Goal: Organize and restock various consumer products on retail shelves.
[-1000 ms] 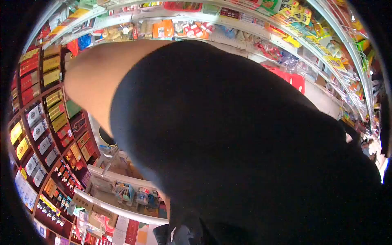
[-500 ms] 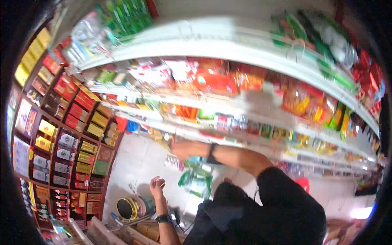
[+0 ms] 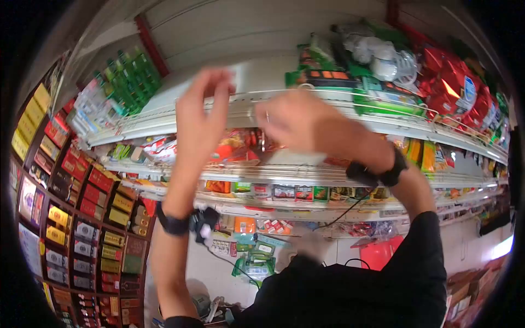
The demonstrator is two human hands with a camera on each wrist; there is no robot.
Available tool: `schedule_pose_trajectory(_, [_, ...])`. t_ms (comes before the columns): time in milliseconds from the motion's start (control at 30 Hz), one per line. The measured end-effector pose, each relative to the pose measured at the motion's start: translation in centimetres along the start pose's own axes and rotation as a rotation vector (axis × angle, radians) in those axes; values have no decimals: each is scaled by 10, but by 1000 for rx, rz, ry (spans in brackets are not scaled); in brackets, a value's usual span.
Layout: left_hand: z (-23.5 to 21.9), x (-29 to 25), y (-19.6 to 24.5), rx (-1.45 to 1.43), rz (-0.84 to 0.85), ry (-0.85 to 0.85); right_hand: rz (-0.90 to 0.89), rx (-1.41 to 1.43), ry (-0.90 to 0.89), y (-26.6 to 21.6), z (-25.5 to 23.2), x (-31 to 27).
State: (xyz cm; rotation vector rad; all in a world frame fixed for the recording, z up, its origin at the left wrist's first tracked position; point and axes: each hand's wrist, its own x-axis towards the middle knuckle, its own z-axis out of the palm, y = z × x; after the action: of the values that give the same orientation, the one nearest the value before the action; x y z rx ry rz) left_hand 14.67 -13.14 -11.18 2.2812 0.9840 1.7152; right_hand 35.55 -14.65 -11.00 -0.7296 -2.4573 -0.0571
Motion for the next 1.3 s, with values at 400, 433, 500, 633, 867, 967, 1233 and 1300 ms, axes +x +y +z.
schedule_pose_trajectory(400, [163,180,-5,279,-635,-802,310,-525,-701,121,-111,24])
schedule_pose_trajectory(433, [155,178,-14,187,-398,-873,279,-431,-760,124,-105,21])
schedule_pose_trajectory(500, [156,174,-30,79,-173,-939,309,-404,-785,128,-98,20])
schedule_pose_trajectory(633, [159,177,-42,114,-36,-968,342,-419,-809,145,-81,20])
schedule_pose_trajectory(867, [178,217,-99,310,-340,-1062,237,-410,-850,161,-69,38])
schedule_pose_trajectory(967, [173,215,-92,338,-515,-973,237,-416,-899,143,-76,46])
schedule_pose_trajectory(1233, [23,211,-104,476,398,-952,-127,-166,-327,120,-100,39])
schedule_pose_trajectory(1300, [-20,209,-82,481,430,-859,-18,-227,-417,112,-115,63])
